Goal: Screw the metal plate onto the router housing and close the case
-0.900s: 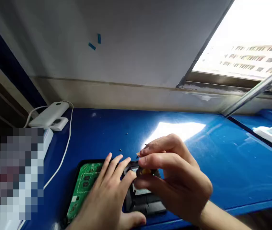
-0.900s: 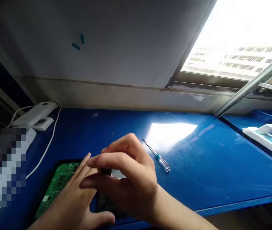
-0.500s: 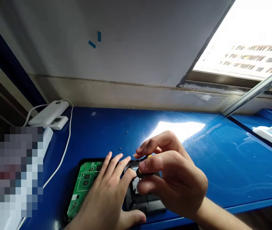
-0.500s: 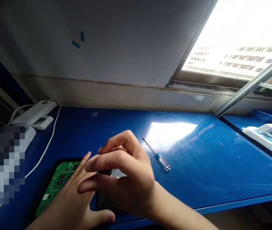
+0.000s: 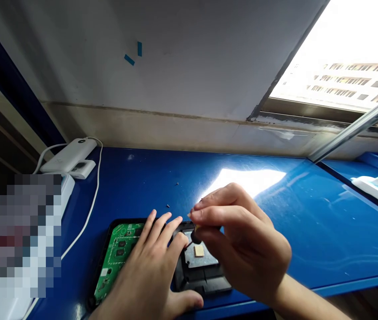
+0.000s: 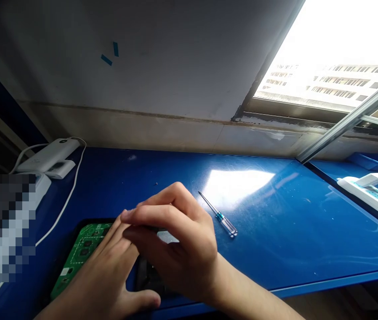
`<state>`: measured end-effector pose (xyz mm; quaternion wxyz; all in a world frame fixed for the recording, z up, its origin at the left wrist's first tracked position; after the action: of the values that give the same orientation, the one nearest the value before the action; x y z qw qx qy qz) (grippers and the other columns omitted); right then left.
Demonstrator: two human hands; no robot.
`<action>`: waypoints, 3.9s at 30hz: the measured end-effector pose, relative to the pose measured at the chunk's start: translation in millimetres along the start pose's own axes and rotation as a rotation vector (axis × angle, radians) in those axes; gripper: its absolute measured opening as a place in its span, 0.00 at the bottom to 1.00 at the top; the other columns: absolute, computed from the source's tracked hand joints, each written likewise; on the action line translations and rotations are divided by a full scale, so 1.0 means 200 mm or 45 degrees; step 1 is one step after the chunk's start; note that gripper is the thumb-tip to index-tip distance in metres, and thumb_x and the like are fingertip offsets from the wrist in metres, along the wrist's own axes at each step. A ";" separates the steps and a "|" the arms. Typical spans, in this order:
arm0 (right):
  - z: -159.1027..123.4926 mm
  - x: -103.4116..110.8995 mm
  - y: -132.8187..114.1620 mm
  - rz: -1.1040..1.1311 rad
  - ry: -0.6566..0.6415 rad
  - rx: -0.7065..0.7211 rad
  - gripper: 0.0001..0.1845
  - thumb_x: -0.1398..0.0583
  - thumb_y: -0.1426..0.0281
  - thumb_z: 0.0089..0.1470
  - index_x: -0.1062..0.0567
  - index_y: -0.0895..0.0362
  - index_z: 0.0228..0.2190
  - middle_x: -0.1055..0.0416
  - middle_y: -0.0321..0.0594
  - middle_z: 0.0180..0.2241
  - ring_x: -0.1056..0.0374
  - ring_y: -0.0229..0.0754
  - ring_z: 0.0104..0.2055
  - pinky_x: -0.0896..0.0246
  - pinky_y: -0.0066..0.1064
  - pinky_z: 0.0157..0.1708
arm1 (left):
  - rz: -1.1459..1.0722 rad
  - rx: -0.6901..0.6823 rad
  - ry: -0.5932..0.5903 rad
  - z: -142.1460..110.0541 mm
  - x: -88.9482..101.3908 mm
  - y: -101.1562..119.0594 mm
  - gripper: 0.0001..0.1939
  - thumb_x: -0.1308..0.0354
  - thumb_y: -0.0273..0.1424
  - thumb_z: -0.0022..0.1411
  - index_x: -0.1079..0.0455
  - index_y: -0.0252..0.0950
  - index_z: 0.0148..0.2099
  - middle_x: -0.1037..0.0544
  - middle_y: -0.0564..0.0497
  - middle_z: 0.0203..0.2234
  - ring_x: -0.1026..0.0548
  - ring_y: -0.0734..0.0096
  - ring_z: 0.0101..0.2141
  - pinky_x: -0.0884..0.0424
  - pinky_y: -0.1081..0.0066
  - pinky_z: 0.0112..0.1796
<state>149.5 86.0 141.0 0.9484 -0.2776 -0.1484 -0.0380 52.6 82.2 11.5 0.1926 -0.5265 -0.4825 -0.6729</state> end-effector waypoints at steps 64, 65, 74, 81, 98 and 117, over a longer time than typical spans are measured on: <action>-0.08 0.07 0.04 -0.094 0.163 0.016 0.14 0.36 0.79 0.60 0.19 0.53 0.45 0.23 0.42 0.39 0.22 0.43 0.39 0.21 0.37 0.35 | 0.026 -0.022 0.026 0.00 0.00 0.00 0.36 0.23 0.49 0.45 0.25 0.35 0.52 0.29 0.32 0.65 0.38 0.30 0.68 0.51 0.28 0.66; -0.08 0.07 0.05 -0.079 0.155 -0.008 0.16 0.40 0.80 0.62 0.20 0.53 0.48 0.22 0.43 0.41 0.22 0.44 0.41 0.21 0.38 0.37 | 0.021 -0.026 0.047 0.00 0.00 0.00 0.36 0.22 0.50 0.45 0.25 0.36 0.51 0.27 0.33 0.65 0.37 0.31 0.68 0.51 0.28 0.66; -0.08 0.07 0.02 -0.099 0.092 0.075 0.14 0.34 0.70 0.63 0.19 0.54 0.50 0.23 0.45 0.41 0.22 0.46 0.43 0.20 0.40 0.42 | 0.031 -0.019 0.019 -0.01 -0.01 0.00 0.37 0.23 0.49 0.45 0.25 0.36 0.53 0.29 0.34 0.66 0.38 0.31 0.68 0.51 0.29 0.66; -0.08 0.05 0.02 -0.010 0.005 -0.035 0.18 0.45 0.76 0.67 0.23 0.53 0.54 0.21 0.48 0.52 0.21 0.49 0.51 0.19 0.43 0.47 | 0.004 -0.029 0.025 -0.02 -0.01 -0.02 0.36 0.24 0.51 0.47 0.25 0.37 0.53 0.29 0.35 0.67 0.39 0.33 0.69 0.54 0.30 0.67; -0.15 0.12 0.02 -0.126 0.047 0.019 0.27 0.35 0.85 0.57 0.25 0.53 0.55 0.23 0.43 0.45 0.20 0.42 0.42 0.17 0.34 0.36 | 0.022 0.065 -0.110 0.00 -0.05 -0.03 0.34 0.25 0.45 0.47 0.25 0.37 0.55 0.34 0.37 0.70 0.45 0.33 0.71 0.57 0.29 0.67; -0.22 0.41 0.16 -0.117 0.565 -0.092 0.22 0.38 0.84 0.61 0.23 0.51 0.52 0.23 0.38 0.43 0.18 0.40 0.38 0.16 0.35 0.38 | -0.053 0.128 -0.110 0.00 -0.05 -0.07 0.31 0.26 0.50 0.48 0.26 0.43 0.52 0.39 0.45 0.73 0.55 0.33 0.73 0.56 0.27 0.66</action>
<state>244.3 90.7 113.7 0.9445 -0.2890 0.0528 -0.1467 44.8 86.4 -3.6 0.1836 -0.5344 -0.5345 -0.6285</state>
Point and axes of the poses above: each hand's wrist, its own z-axis towards the middle knuckle, its own x-axis out of the back of the hand, y = z × x, the point moved 9 cm from there along z, towards the middle knuckle
